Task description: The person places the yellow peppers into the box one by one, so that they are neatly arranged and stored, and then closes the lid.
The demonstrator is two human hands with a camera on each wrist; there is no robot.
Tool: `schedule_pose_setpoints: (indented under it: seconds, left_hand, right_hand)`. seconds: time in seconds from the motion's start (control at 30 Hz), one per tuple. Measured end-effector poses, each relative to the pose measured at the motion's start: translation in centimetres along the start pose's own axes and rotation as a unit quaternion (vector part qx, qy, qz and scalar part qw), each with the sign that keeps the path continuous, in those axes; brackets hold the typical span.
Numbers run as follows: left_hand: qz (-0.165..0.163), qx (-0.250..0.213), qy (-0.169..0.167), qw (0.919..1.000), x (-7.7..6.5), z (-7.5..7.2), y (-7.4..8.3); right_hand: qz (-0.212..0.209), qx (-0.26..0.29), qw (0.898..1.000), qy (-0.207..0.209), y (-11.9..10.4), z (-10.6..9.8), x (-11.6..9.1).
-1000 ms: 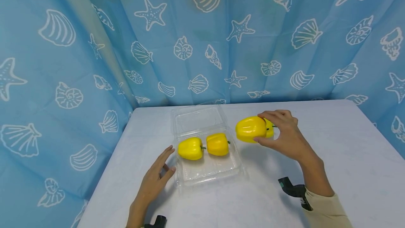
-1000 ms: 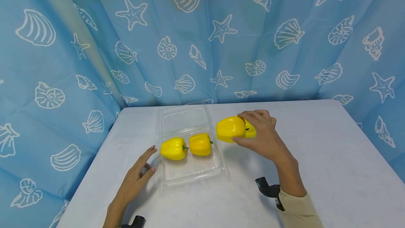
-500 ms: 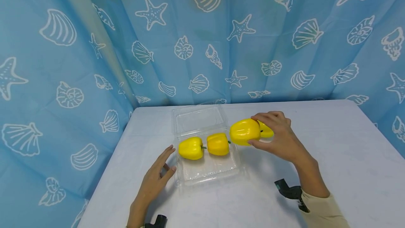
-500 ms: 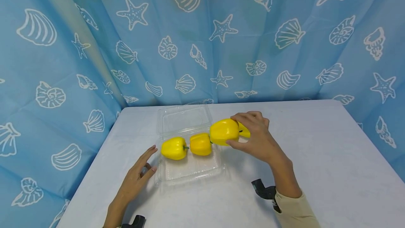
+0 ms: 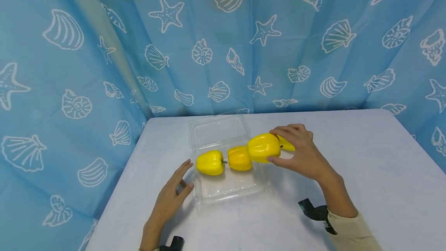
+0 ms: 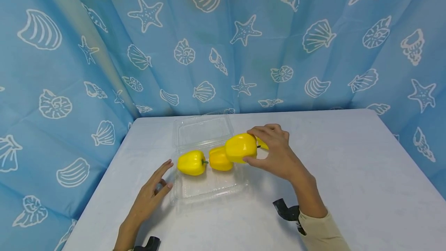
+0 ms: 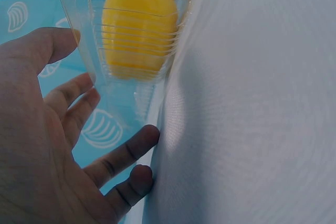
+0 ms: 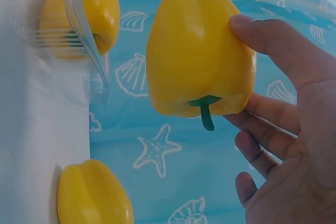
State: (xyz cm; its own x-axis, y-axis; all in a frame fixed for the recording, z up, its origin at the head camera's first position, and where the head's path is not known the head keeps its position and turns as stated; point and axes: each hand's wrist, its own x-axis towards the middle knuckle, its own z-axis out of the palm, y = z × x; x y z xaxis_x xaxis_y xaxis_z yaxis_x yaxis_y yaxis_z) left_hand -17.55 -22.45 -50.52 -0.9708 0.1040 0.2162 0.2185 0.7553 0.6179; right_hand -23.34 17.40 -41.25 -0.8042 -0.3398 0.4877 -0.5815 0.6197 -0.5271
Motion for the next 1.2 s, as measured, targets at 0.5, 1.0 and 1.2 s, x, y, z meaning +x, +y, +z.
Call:
schedule_pose_setpoints:
  seconds: [0.5,1.0,1.2]
  left_hand:
    - [0.01,0.002,0.0,1.0,0.0,-0.1,-0.2]
    - [0.013,0.005,0.001,0.9999,0.1,-0.2,0.0]
    - [0.014,0.005,0.002,0.9999,0.1,-0.1,0.0]
  right_hand:
    - [-0.03,-0.004,0.999,-0.017,-1.1,1.9,0.2]
    - [-0.013,0.015,0.999,-0.046,-3.0,3.7,0.3]
    - [-0.017,0.027,0.998,-0.052,-3.4,4.5,0.4]
